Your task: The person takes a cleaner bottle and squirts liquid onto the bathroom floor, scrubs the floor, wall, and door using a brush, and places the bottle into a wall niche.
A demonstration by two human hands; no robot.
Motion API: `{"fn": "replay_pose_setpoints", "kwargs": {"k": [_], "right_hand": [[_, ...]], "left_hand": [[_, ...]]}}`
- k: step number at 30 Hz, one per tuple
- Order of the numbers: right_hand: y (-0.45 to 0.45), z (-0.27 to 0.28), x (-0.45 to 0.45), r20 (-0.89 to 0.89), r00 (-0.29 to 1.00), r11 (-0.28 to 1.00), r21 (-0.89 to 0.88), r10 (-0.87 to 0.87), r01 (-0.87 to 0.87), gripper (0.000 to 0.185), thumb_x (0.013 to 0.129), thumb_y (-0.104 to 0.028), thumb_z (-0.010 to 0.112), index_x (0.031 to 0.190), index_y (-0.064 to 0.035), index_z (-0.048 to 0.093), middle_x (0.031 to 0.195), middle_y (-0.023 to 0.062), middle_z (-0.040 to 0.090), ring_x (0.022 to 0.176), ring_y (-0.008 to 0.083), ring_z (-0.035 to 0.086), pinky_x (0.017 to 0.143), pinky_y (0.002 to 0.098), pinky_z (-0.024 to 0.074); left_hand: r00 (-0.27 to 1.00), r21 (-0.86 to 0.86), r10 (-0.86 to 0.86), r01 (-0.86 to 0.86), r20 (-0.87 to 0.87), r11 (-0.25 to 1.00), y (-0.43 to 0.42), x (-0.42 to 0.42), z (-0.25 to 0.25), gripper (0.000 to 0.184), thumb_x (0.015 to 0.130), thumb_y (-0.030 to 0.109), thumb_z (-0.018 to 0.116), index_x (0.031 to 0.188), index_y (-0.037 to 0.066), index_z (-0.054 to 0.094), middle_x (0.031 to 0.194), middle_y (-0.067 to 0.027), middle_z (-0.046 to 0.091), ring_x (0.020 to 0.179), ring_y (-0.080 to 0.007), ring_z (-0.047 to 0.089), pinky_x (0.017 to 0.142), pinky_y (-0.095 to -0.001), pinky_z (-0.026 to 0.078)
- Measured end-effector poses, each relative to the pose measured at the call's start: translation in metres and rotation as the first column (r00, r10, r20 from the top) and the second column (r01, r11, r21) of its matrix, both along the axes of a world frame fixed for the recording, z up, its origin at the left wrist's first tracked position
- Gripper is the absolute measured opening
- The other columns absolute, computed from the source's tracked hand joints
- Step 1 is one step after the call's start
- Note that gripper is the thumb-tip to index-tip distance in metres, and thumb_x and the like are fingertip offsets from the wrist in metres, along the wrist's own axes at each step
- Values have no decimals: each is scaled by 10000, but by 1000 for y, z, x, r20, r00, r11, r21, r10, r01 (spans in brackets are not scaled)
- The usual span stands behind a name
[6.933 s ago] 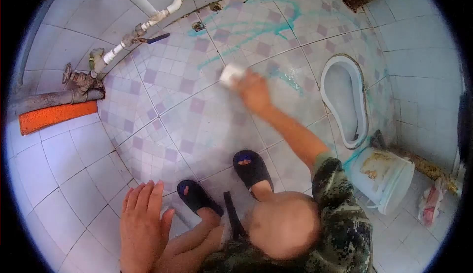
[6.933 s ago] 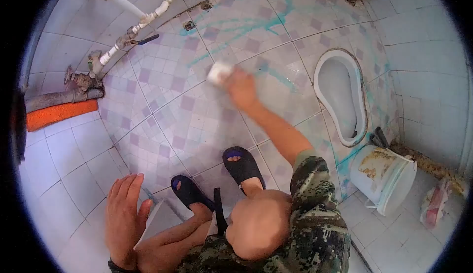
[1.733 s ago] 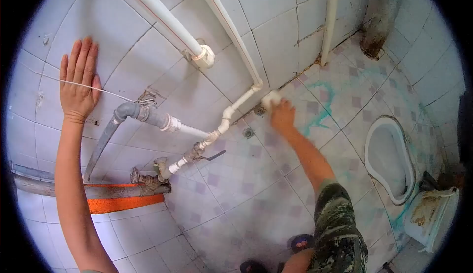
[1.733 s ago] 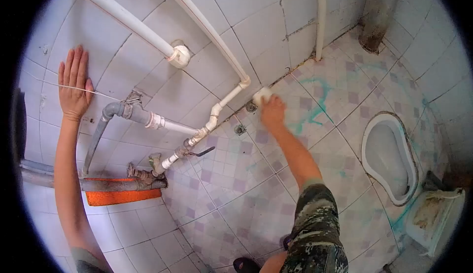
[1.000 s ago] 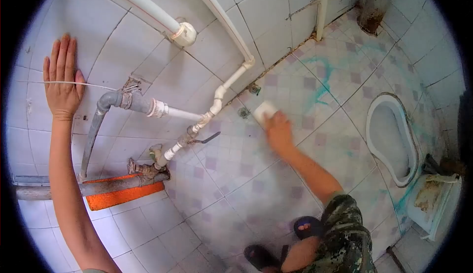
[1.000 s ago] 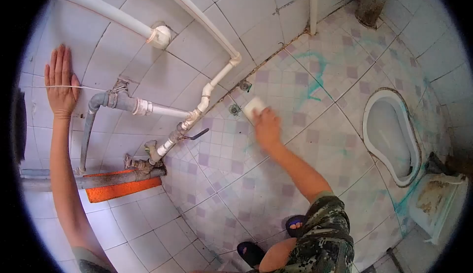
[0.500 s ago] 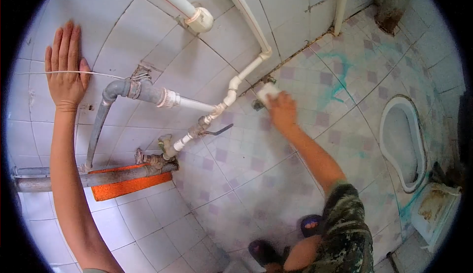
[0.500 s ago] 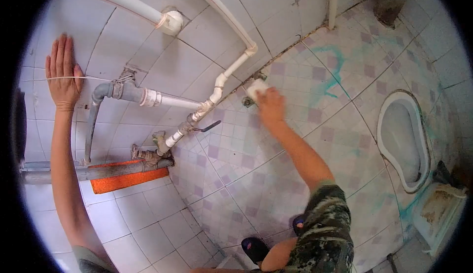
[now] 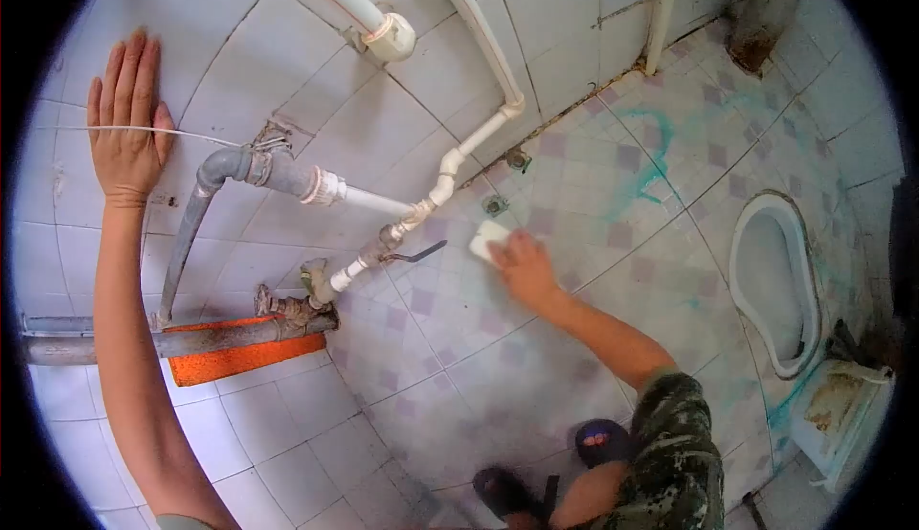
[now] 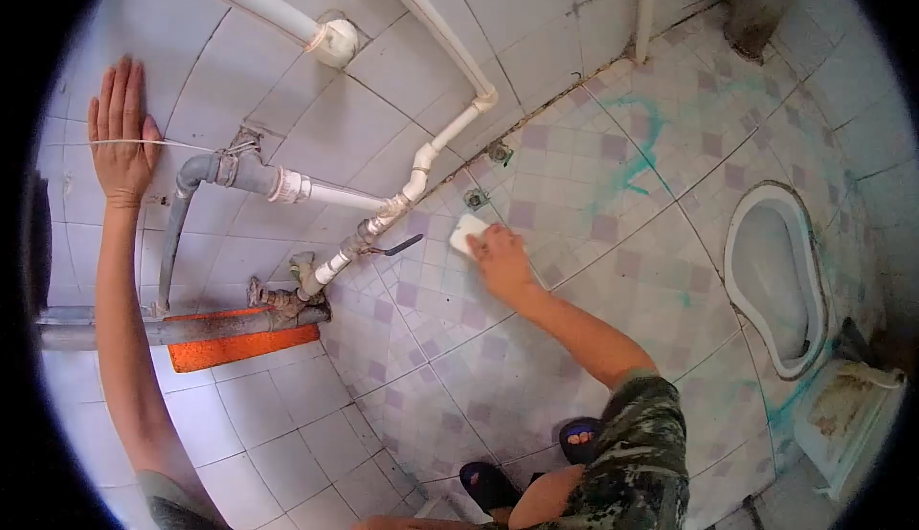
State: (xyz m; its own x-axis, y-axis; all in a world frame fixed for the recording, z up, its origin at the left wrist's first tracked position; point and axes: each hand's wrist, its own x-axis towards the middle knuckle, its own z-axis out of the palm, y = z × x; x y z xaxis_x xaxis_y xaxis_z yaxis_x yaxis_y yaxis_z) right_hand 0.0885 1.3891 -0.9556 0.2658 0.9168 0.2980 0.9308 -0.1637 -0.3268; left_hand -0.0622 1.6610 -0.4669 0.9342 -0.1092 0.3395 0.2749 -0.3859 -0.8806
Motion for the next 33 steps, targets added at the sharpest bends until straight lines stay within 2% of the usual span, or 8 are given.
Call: {"fn": "replay_pose_setpoints", "kwargs": {"k": [3, 12, 16, 20, 23, 25, 27, 33], "right_hand": [[42, -3, -10, -5, 992, 992, 15, 122, -122, 406, 844, -190, 470, 1240, -147, 549, 1150, 178, 493, 1113, 344, 444, 837, 487, 389], [95, 16, 79, -16, 925, 912, -178, -379, 371, 464, 819, -182, 495, 1280, -130, 515, 1184, 187, 462, 1099, 340, 431, 832, 485, 380], [92, -20, 28, 38, 979, 980, -27, -198, 199, 517, 776, -250, 574, 1276, -133, 517, 1185, 201, 460, 1068, 350, 442, 804, 488, 397], [77, 24, 18, -107, 975, 970, -163, -197, 178, 502, 806, -261, 551, 1289, -134, 501, 1174, 219, 468, 1086, 360, 442, 819, 488, 408], [80, 33, 27, -433, 772, 883, -283, -467, 375, 534, 834, -277, 555, 1340, -138, 450, 1127, 225, 495, 1040, 365, 463, 843, 466, 417], [103, -2, 11, -940, 53, 832, -272, -338, 483, 480, 885, -332, 557, 1331, -177, 466, 1210, 194, 478, 1156, 290, 448, 830, 456, 440], [118, 27, -15, -813, -582, 847, -317, -11, 427, 527, 906, -333, 536, 1386, -166, 394, 1264, 167, 477, 1144, 246, 470, 882, 405, 433], [185, 29, -46, -834, -543, 734, -310, 96, 605, 621, 903, -274, 536, 1430, -63, 283, 1293, 146, 475, 1142, 250, 477, 937, 320, 402]], "left_hand": [[1000, -10, 0, 0, -4, 1000, -2, 0, 0, 560, 870, 203, 384, 1426, 168, 328, 1469, -2, 329, 1372, -154, 260, 1129, -340, 148], [1000, 1, -24, 24, -3, 1000, -4, 2, -2, 555, 867, 198, 398, 1418, 160, 344, 1461, -5, 342, 1361, -167, 281, 1121, -342, 161], [1000, 7, -26, 26, 0, 1000, -1, 1, -1, 558, 865, 199, 397, 1419, 160, 344, 1462, -4, 340, 1363, -168, 278, 1121, -344, 157], [1000, 10, -14, 14, -3, 1000, -3, 1, -1, 561, 863, 194, 392, 1419, 147, 342, 1463, -10, 339, 1364, -170, 277, 1122, -351, 150], [1000, 20, -14, 15, -16, 1000, -5, 3, -1, 559, 864, 195, 388, 1417, 128, 342, 1461, -20, 342, 1364, -179, 280, 1121, -363, 150], [999, 21, -33, 33, -21, 999, -5, 5, -2, 557, 866, 196, 386, 1416, 117, 341, 1460, -27, 345, 1363, -185, 282, 1121, -370, 151], [996, -20, -85, 85, -24, 996, -4, 7, 0, 568, 843, 180, 405, 1406, 123, 361, 1449, -22, 364, 1355, -187, 300, 1120, -366, 157], [994, 35, -91, 94, -66, 995, -1, 9, 2, 550, 859, 182, 389, 1400, 91, 361, 1449, -50, 362, 1354, -210, 299, 1125, -380, 153]]}}
